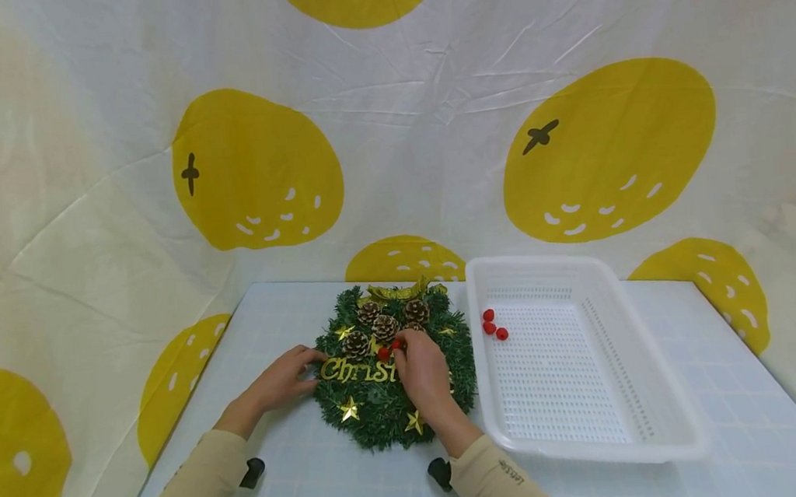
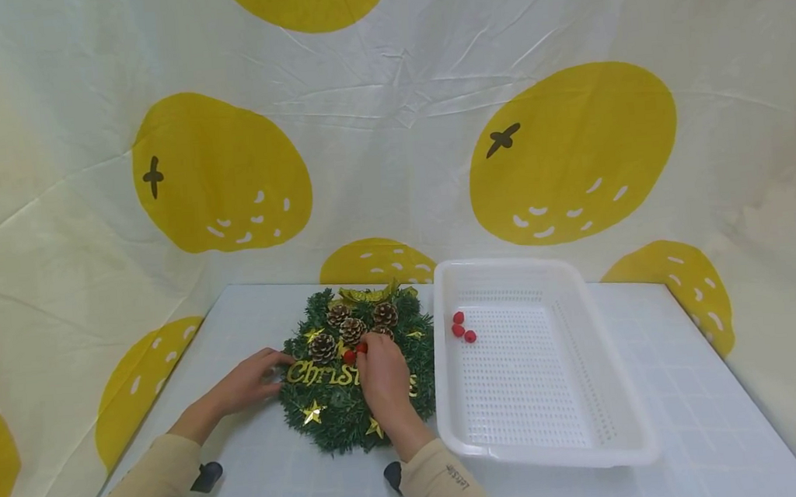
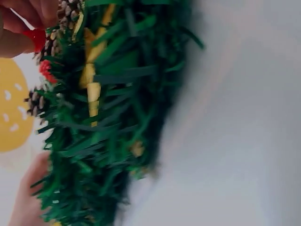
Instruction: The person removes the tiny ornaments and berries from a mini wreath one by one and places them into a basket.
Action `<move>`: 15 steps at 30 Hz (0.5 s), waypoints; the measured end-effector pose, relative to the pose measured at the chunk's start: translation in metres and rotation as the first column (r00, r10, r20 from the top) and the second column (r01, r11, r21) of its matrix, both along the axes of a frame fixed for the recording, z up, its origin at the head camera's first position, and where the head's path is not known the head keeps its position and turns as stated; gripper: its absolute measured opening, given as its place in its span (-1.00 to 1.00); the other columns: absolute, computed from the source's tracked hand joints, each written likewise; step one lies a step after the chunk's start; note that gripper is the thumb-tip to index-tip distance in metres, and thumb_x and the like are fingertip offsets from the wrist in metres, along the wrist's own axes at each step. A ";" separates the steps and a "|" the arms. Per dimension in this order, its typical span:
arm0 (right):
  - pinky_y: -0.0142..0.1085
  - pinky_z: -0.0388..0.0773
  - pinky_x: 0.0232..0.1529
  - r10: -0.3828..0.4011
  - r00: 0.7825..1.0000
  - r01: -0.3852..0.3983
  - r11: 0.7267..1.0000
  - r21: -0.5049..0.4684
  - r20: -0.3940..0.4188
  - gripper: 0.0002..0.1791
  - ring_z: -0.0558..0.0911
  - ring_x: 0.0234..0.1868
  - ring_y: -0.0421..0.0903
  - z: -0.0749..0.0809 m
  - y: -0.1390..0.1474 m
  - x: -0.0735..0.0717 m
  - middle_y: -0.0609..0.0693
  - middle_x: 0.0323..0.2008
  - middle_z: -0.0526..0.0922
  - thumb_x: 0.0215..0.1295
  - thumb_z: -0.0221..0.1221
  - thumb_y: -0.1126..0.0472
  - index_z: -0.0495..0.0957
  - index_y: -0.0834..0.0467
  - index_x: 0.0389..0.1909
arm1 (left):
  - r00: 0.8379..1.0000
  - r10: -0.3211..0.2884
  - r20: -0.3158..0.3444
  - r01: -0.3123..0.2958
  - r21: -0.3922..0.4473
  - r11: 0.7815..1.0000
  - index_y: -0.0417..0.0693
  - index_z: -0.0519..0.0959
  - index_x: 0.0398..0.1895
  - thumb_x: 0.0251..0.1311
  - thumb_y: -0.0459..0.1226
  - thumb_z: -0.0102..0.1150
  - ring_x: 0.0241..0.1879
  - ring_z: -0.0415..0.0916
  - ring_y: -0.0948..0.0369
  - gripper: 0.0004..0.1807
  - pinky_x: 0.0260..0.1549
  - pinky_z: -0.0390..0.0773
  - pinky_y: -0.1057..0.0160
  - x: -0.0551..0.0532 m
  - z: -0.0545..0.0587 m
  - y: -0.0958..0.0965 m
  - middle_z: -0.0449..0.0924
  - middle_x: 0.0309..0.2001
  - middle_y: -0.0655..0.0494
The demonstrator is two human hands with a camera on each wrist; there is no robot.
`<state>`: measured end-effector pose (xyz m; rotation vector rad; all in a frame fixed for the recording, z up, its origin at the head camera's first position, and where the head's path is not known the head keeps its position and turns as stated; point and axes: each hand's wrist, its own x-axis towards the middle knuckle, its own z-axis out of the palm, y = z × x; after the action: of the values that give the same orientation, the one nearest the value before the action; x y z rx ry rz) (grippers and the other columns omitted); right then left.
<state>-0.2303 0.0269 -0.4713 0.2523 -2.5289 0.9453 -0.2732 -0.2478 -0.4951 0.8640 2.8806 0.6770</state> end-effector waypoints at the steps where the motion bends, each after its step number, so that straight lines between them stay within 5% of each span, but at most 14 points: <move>1: -0.35 0.46 -0.60 0.004 1.000 -0.004 1.000 -0.012 0.014 -0.77 0.55 -0.56 -0.17 0.003 0.000 0.001 0.08 -0.28 0.69 0.24 0.31 0.28 0.64 0.23 -0.09 | 1.000 0.001 -0.001 -0.001 0.001 1.000 -0.10 0.54 0.09 0.16 -0.37 0.30 -0.08 0.51 0.03 -0.60 -0.11 0.55 -0.01 0.000 0.000 0.000 0.50 -0.03 -0.03; 15: -0.37 0.52 -0.54 0.073 0.996 -0.066 0.990 -0.128 0.048 -0.79 0.63 -0.46 -0.13 0.019 -0.001 0.004 0.05 -0.32 0.70 0.27 0.27 0.29 0.61 0.23 -0.10 | 1.000 -0.001 -0.001 0.001 0.014 1.000 -0.11 0.54 0.10 0.13 -0.39 0.30 -0.07 0.50 0.02 -0.58 -0.09 0.54 -0.02 0.000 -0.001 0.000 0.51 -0.04 -0.02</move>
<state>-0.2265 0.0256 -0.4523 0.2820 -2.5096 1.1490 -0.2733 -0.2482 -0.4961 0.8683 2.8798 0.6979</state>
